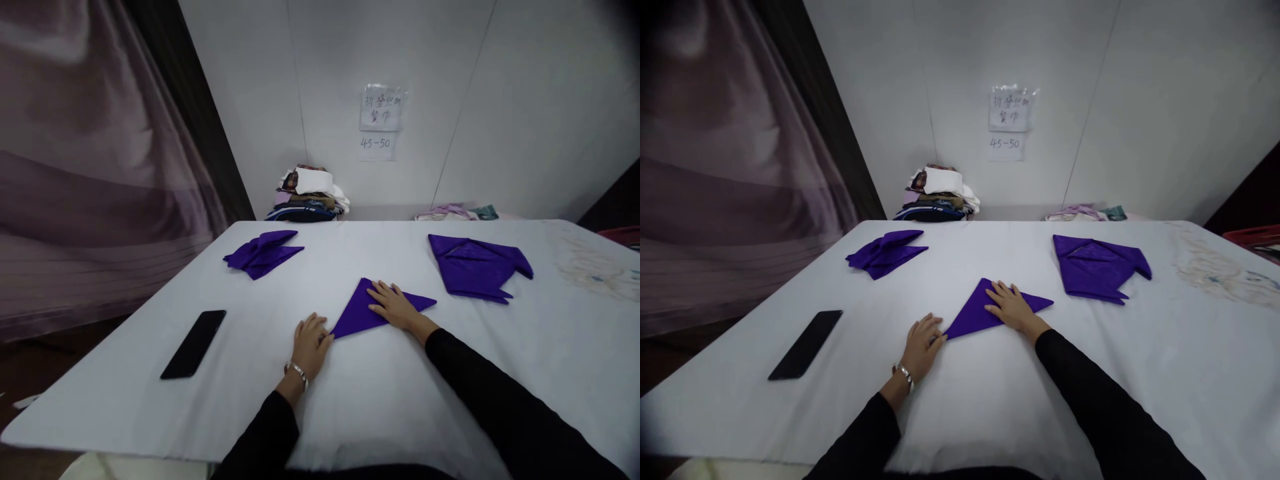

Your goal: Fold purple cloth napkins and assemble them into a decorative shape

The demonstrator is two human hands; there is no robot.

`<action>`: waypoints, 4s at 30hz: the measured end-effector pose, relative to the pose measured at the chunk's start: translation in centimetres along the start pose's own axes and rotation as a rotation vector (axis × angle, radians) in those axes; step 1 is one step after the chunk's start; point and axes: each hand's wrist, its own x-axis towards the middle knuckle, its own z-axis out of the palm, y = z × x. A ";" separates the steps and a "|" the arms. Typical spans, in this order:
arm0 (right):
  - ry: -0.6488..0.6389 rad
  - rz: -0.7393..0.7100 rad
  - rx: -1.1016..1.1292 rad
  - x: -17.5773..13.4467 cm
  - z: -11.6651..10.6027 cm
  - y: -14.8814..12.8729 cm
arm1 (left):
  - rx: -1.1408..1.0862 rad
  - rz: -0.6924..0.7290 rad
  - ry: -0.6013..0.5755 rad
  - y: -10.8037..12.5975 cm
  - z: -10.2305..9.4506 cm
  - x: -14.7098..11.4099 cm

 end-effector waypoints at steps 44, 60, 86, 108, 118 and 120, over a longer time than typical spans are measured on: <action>0.173 0.349 -0.029 -4.8 -3.3 4.8 | 0.313 0.241 -0.326 5.6 4.5 8.0; 0.174 -0.053 0.156 -5.8 -0.8 -4.4 | 0.178 0.479 -0.318 4.6 1.0 6.4; 0.271 -0.039 0.727 -11.5 0.1 -11.7 | -0.379 0.260 -0.600 7.9 -3.3 0.3; 0.480 0.545 1.271 -7.2 -0.7 -3.0 | -0.250 0.129 -0.092 4.5 2.6 1.6; 0.496 0.575 0.812 -7.1 0.1 -1.5 | -0.205 0.182 0.015 3.6 3.3 1.6; 0.477 0.577 0.763 -7.1 -0.1 -1.5 | -0.225 0.162 0.019 3.4 3.3 1.5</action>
